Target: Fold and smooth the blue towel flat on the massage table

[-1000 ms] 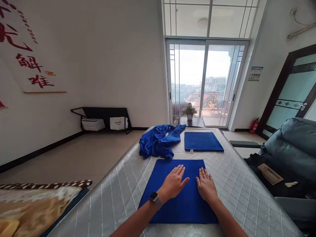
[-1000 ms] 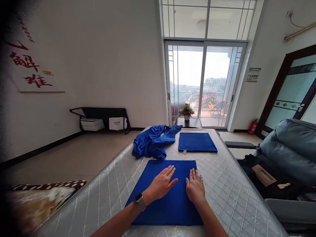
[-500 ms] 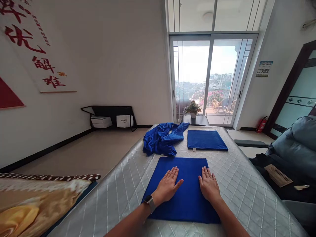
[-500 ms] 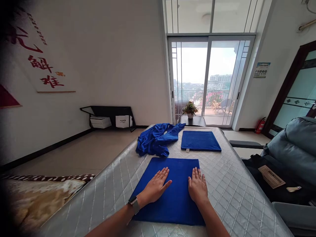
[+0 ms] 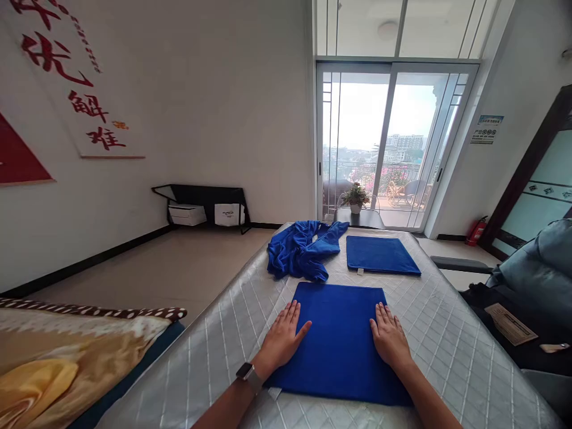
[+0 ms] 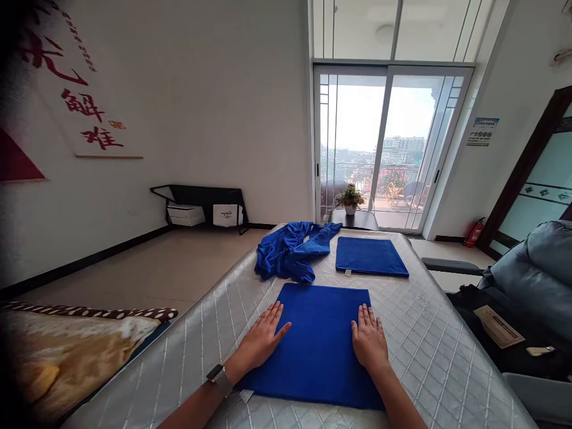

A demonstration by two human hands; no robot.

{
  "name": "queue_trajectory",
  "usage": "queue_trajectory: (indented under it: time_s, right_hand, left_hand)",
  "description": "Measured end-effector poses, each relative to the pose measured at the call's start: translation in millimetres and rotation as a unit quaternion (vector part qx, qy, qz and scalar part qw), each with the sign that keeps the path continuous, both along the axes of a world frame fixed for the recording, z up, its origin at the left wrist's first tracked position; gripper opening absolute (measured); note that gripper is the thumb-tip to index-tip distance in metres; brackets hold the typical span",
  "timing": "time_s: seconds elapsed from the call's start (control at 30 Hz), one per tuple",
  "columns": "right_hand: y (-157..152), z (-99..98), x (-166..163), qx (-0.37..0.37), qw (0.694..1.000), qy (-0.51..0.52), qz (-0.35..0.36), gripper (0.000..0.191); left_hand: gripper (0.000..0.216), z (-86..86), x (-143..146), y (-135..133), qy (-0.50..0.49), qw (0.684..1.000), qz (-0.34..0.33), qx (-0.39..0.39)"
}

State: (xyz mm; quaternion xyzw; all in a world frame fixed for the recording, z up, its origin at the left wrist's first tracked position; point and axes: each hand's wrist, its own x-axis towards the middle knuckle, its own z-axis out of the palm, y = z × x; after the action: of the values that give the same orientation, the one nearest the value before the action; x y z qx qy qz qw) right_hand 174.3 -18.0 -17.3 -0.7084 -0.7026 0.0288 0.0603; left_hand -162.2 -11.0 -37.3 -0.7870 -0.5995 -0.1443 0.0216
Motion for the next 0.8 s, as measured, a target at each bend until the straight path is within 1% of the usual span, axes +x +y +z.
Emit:
queue_trajectory:
  time_s: [0.17,0.3,0.43,0.53,0.67,0.8]
  right_hand:
    - [-4.2,6.8,-4.2,0.005,1.000,-0.020,-0.005,0.065]
    - [-8.3,20.8,-8.9,0.010,0.999,-0.044,0.004,0.063]
    - [-19.7,31.2,-9.2,-0.009,0.998,-0.063,0.012,0.062]
    - [-36.8,28.2,-7.7,-0.013,0.998,-0.047,0.025,0.064]
    - [-59.6,14.7,-8.4,-0.012,1.000,-0.019,0.021,0.067]
    - [-68.7,6.0,-9.3,-0.027,1.000,-0.002,0.011,0.069]
  left_hand:
    - [0.081,-3.8,-0.8,1.2,-0.003,1.000,-0.003,0.014]
    - [0.078,-8.2,-2.1,2.5,-0.005,0.999,-0.012,0.033]
    - [0.077,-8.8,-3.1,2.1,-0.003,0.999,-0.018,0.033]
    - [0.078,-7.4,-3.1,1.5,-0.010,0.999,-0.017,0.027]
    - [0.078,-6.8,-2.1,1.7,-0.022,1.000,-0.011,0.013]
    - [0.080,-7.2,-1.5,2.3,-0.021,1.000,-0.006,0.000]
